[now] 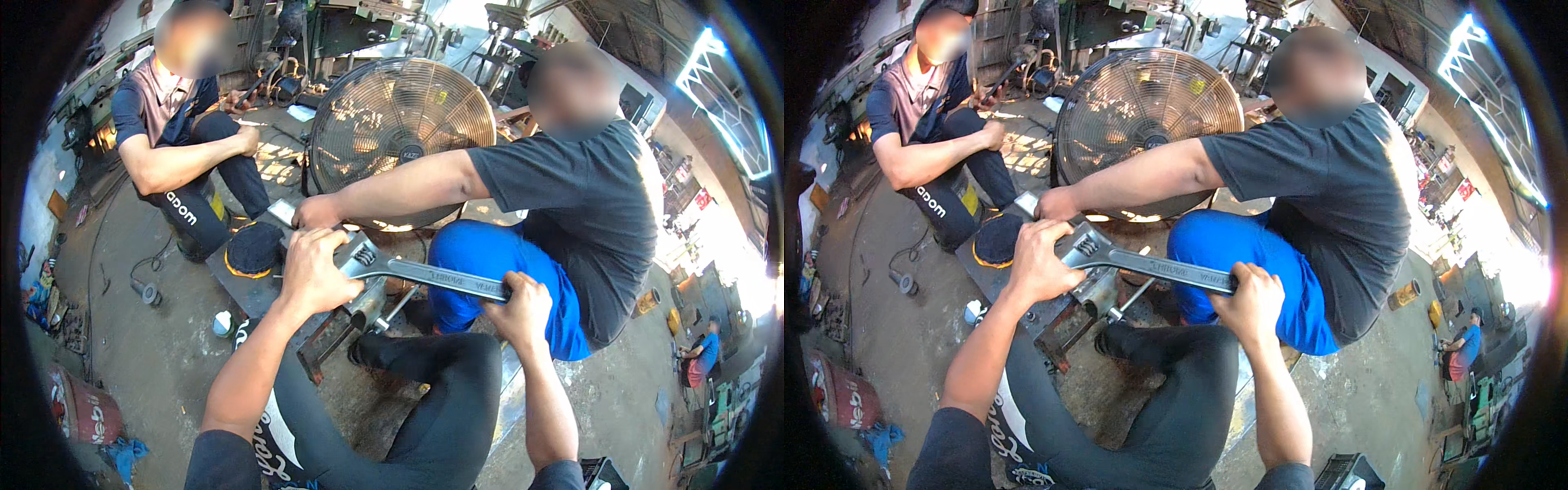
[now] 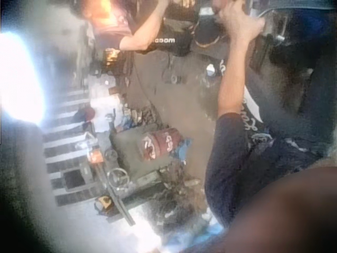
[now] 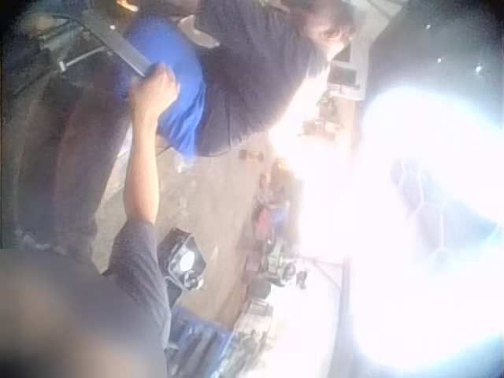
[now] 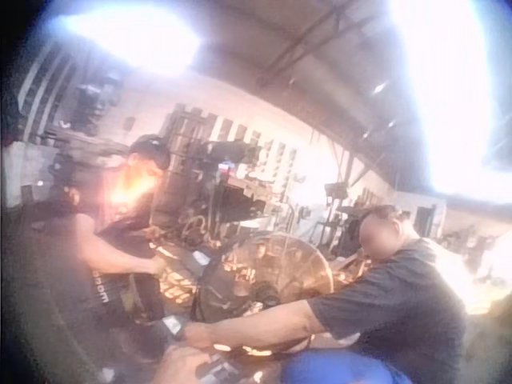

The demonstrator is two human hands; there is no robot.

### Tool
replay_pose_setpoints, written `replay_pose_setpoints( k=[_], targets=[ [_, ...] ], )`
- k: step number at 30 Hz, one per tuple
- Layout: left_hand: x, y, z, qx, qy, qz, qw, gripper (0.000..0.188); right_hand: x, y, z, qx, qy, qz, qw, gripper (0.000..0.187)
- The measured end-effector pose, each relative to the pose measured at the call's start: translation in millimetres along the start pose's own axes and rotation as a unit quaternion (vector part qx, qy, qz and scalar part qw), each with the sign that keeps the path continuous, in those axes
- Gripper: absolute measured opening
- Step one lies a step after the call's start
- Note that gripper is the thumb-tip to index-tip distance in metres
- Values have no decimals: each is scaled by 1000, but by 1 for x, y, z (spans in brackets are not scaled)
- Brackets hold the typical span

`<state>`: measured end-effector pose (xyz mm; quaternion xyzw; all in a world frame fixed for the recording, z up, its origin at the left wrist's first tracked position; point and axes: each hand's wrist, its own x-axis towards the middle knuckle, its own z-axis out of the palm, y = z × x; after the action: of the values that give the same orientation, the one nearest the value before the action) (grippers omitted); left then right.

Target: The person uses a large adjustable wrench to tighten a bolt on a metal part clamped in a vise. The person repeatedly adjusts the wrench and applies force to the bolt while two other people sit nearby.

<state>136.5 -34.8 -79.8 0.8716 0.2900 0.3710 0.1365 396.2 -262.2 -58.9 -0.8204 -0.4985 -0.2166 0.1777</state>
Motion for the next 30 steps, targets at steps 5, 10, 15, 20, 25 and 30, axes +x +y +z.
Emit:
replay_pose_setpoints(
  k=[5,10,15,20,25,30],
  targets=[
    [1,-12,-6,-52,-32,46,997,53,-24,-46,-49,-63,-112,95,987,31],
    [9,-42,-13,-152,-114,193,962,54,-144,-119,-106,38,-239,137,961,37],
    [15,-32,-32,-169,-170,221,945,52,-177,-149,-114,157,-227,107,955,50],
    [2,-1,-42,-57,-98,233,966,63,-164,-150,-117,221,-230,104,942,51],
    [1,6,-30,-33,-161,225,960,47,-168,-157,-112,226,-219,172,934,48],
    [2,4,-28,-46,-158,224,961,35,-166,-154,-103,225,-237,195,925,46]
  ],
)
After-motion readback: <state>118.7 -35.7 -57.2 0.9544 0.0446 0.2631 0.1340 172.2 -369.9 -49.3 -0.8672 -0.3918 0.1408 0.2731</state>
